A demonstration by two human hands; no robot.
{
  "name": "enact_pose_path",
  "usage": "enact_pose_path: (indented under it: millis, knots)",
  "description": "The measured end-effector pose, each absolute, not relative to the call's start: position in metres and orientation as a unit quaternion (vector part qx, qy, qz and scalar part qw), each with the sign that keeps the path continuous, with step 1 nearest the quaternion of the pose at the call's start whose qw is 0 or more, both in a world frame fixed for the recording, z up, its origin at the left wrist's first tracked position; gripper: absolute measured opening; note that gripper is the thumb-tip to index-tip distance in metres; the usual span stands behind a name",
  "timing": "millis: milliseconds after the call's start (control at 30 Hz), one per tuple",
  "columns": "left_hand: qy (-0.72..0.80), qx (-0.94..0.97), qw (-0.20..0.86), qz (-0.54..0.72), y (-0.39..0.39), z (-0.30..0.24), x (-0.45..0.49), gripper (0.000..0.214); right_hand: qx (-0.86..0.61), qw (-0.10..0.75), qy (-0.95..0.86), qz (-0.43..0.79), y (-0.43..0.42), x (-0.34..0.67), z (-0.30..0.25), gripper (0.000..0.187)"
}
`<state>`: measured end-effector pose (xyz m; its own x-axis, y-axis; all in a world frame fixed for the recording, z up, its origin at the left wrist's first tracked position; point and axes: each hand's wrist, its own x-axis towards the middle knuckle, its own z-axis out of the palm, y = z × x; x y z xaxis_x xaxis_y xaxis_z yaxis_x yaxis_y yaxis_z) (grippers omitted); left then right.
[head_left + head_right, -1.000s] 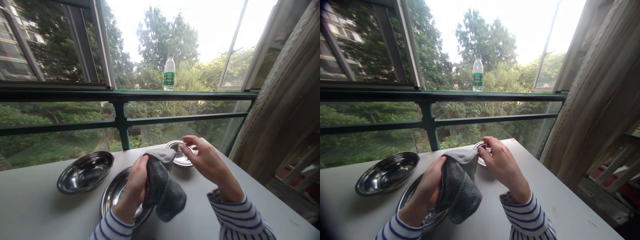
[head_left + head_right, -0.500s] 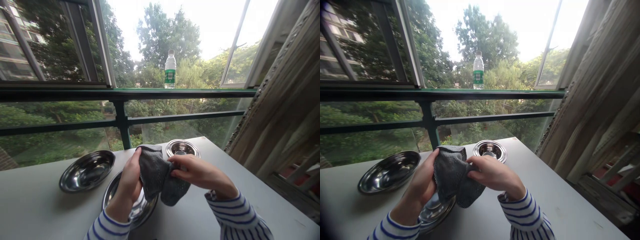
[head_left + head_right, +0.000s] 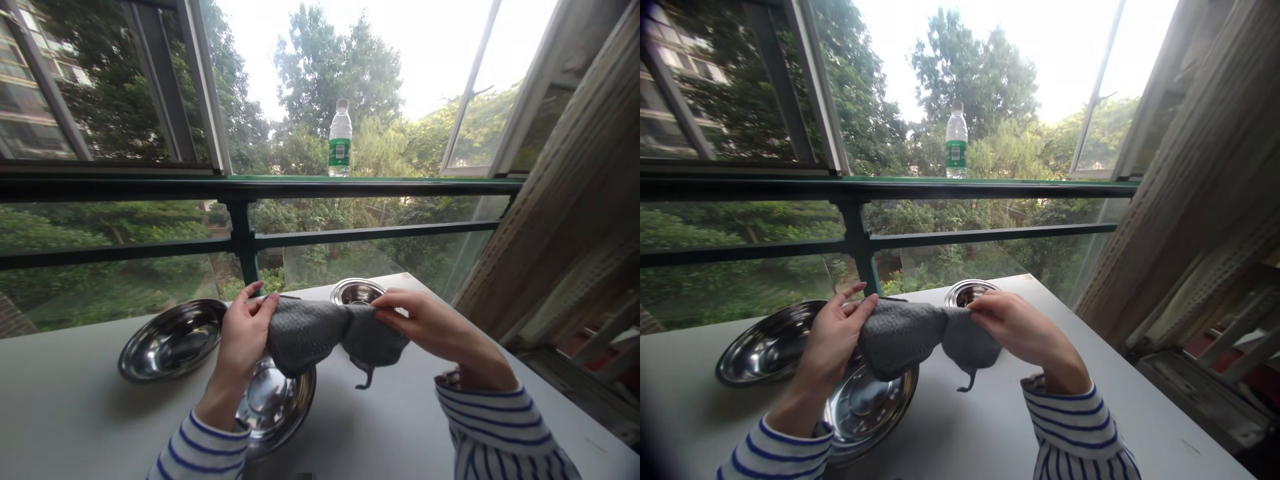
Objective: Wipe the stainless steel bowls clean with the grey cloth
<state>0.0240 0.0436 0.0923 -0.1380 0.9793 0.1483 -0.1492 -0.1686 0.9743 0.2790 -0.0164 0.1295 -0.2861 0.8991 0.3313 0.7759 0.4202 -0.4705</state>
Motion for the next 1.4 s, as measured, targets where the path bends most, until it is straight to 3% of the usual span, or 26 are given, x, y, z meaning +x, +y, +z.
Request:
enact_pose_path:
  millis: [233, 300, 433, 533, 667, 767, 1033, 1200, 1400]
  knots:
    - [0.499, 0.636, 0.326, 0.49, 0.045, 0.091, 0.018, 0.034, -0.593, 0.353, -0.716, 0.105, -0.028, 0.299, 0.136, 0.022]
    - [0.462, 0.653, 0.361, 0.478, 0.041, 0.093, 0.021, 0.033, -0.592, 0.391, -0.694, 0.123, -0.03, 0.299, 0.138, 0.022]
    - [0.391, 0.617, 0.533, 0.427, 0.031, 0.095, 0.029, 0.031, -0.585, 0.459, -0.644, 0.177, -0.029, 0.291, 0.14, 0.021]
    - [0.342, 0.631, 0.591, 0.369, 0.027, 0.091, 0.032, 0.041, -0.593, 0.478, -0.627, 0.164, -0.027, 0.284, 0.14, 0.02]
    - [0.323, 0.705, 0.568, 0.278, 0.021, 0.087, 0.036, 0.057, -0.611, 0.447, -0.644, 0.112, -0.023, 0.272, 0.139, 0.019]
    - [0.346, 0.708, 0.563, 0.247, 0.016, 0.087, 0.042, 0.05, -0.604, 0.422, -0.67, 0.094, -0.023, 0.265, 0.138, 0.018]
    - [0.39, 0.548, 0.609, 0.419, 0.017, 0.08, 0.061, 0.03, -0.562, 0.32, -0.762, 0.044, -0.031, 0.25, 0.142, 0.014]
    - [0.327, 0.443, 0.714, 0.432, 0.012, 0.084, 0.065, 0.044, -0.474, 0.25, -0.842, 0.059, -0.033, 0.231, 0.136, 0.018]
    - [0.363, 0.434, 0.663, 0.49, 0.014, 0.085, 0.065, 0.028, -0.424, 0.223, -0.874, 0.076, -0.034, 0.223, 0.132, 0.025]
